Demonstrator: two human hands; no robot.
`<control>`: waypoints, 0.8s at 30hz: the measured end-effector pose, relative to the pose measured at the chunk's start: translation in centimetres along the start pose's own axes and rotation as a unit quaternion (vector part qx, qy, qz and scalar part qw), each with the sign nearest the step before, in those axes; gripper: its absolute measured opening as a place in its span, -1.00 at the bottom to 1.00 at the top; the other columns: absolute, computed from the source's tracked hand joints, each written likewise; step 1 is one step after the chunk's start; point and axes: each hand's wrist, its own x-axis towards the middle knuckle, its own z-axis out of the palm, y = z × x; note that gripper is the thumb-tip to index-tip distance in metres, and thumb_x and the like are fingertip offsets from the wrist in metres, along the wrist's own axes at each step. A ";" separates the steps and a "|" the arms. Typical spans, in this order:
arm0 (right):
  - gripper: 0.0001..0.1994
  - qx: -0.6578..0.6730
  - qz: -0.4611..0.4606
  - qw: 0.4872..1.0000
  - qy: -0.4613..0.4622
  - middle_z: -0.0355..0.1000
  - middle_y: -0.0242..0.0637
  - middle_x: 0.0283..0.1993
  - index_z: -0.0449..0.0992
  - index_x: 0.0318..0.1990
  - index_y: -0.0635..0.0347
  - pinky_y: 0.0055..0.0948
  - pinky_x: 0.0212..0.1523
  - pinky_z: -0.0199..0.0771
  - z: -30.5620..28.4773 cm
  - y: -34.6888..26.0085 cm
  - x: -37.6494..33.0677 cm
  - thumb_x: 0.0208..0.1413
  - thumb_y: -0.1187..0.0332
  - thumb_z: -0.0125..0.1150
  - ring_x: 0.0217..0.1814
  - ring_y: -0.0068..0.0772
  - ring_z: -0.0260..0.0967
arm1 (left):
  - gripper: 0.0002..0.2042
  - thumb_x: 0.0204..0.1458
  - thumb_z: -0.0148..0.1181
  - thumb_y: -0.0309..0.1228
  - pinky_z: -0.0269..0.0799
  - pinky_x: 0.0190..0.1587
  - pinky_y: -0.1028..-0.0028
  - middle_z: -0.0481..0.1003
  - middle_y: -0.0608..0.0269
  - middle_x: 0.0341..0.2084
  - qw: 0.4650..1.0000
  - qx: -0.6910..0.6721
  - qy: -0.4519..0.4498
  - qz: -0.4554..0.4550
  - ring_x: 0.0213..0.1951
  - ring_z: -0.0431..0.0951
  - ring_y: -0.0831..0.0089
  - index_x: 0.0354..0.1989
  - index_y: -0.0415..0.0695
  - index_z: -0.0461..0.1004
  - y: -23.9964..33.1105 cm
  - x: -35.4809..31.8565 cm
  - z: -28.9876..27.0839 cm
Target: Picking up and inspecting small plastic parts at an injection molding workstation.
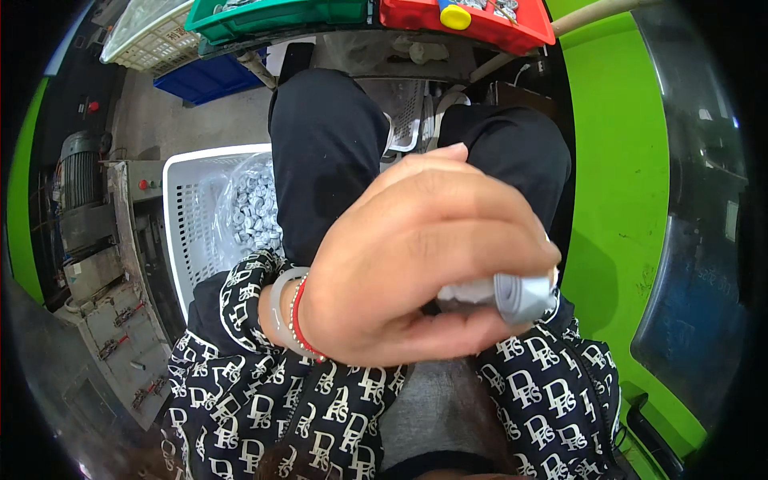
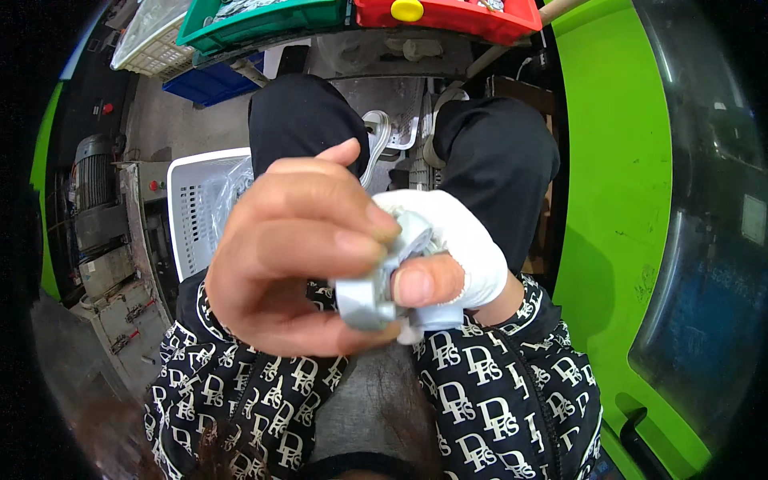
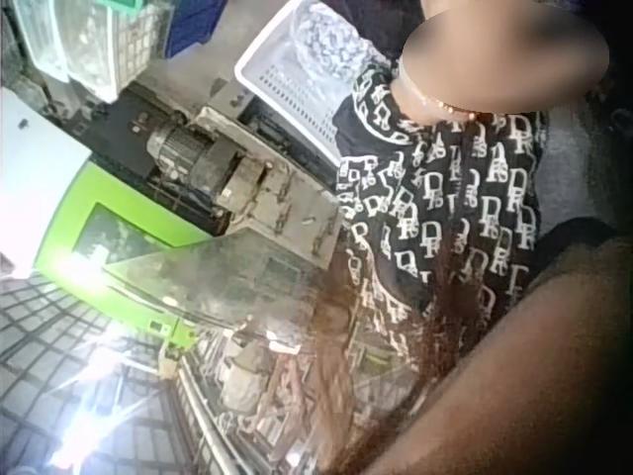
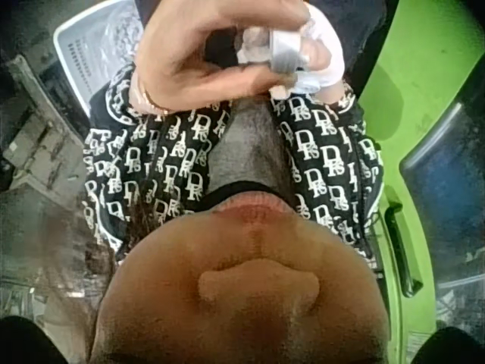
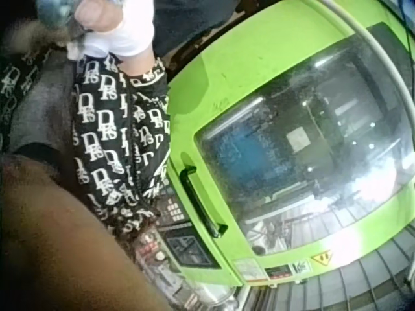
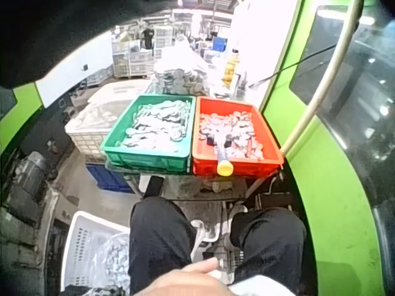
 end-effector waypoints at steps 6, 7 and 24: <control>-0.43 -0.011 -0.091 0.996 0.006 0.39 -0.23 -0.39 0.33 -0.14 0.38 -0.62 -0.62 0.36 -0.2 1.3 1.5 -0.17 0.08 0.30 -0.54 -0.51 0.36 | -0.49 -0.25 0.30 -0.57 0.18 0.10 0.23 0.36 -0.03 -0.11 0.997 -0.069 0.017 -0.011 -0.03 0.36 0.23 -0.04 -0.29 0.29 -2.4 -1.4 -0.3; -0.45 -0.043 -0.100 0.994 0.026 0.39 -0.23 -0.39 0.34 -0.14 0.38 -0.63 -0.65 0.36 -0.2 1.4 1.7 -0.14 0.08 0.28 -0.56 -0.52 0.35 | -0.49 -0.21 0.25 -0.60 0.18 0.11 0.25 0.33 -0.06 -0.07 0.994 -0.102 0.019 -0.040 0.02 0.33 0.22 -0.01 -0.31 0.26 -2.5 -1.8 -0.5; -0.72 -0.490 -0.441 0.729 0.182 0.41 -0.22 -0.28 0.47 -0.21 0.30 -0.58 -0.37 0.35 0.3 2.0 2.0 -0.17 0.57 0.28 -0.36 -0.45 0.36 | -0.70 -0.08 0.10 -0.72 0.31 0.03 0.44 0.36 0.07 -0.13 0.959 -0.205 0.152 -0.120 -0.05 0.39 0.37 -0.12 -0.31 0.35 -3.3 -4.0 0.6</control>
